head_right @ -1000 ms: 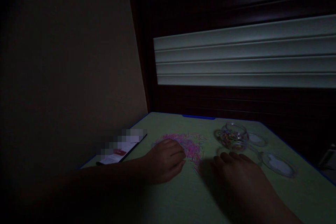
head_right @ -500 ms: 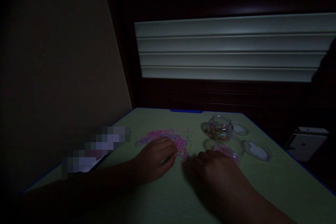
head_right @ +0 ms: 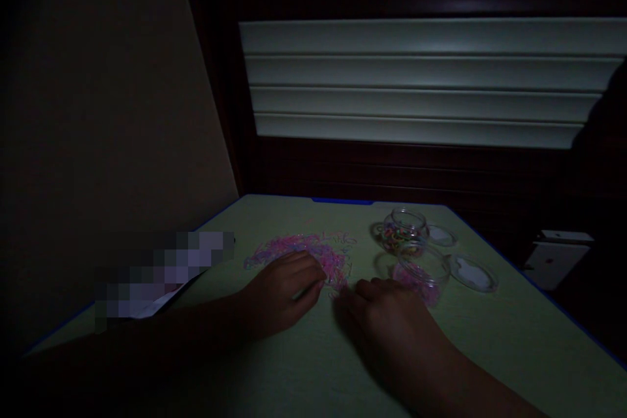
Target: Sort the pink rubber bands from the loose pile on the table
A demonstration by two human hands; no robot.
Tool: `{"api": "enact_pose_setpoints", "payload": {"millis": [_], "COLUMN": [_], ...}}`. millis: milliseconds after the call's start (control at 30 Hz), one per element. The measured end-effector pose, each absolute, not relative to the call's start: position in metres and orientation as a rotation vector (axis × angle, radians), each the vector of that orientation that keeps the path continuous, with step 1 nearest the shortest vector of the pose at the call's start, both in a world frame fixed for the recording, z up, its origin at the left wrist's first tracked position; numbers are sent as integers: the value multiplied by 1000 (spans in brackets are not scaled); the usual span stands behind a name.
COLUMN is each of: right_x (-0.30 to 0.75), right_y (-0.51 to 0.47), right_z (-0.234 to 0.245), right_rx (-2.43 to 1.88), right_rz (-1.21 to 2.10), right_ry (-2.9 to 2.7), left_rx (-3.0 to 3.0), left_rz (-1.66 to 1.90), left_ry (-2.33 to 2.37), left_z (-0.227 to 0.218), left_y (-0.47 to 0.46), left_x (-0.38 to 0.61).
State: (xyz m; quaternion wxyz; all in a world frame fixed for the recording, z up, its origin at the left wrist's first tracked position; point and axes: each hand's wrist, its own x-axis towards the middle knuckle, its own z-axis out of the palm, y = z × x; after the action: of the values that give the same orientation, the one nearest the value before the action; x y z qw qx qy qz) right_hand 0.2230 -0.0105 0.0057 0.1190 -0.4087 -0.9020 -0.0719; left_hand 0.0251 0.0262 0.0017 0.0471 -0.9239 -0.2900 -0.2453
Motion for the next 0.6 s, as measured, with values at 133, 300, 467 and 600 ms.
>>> {"api": "enact_pose_setpoints", "payload": {"millis": [133,300,467,600], "right_x": [222,221,221,222], "right_y": [-10,-10,-11,-11], "right_z": [4,5,5,5], "right_rx": [-1230,-1245,-1231,-1226], "right_rz": [-214,-221,-247,-272], "right_ry": [-2627,-2631,-2619,-2615], "left_rx": [-2821,-2817,-2815,-2807], "left_rz": [-749,-740,-755,-757], "left_ry": [-881,-889,-873,-878], "left_z": [1,2,2,1], "left_y": [27,26,26,26], "left_x": [25,25,25,26]}}
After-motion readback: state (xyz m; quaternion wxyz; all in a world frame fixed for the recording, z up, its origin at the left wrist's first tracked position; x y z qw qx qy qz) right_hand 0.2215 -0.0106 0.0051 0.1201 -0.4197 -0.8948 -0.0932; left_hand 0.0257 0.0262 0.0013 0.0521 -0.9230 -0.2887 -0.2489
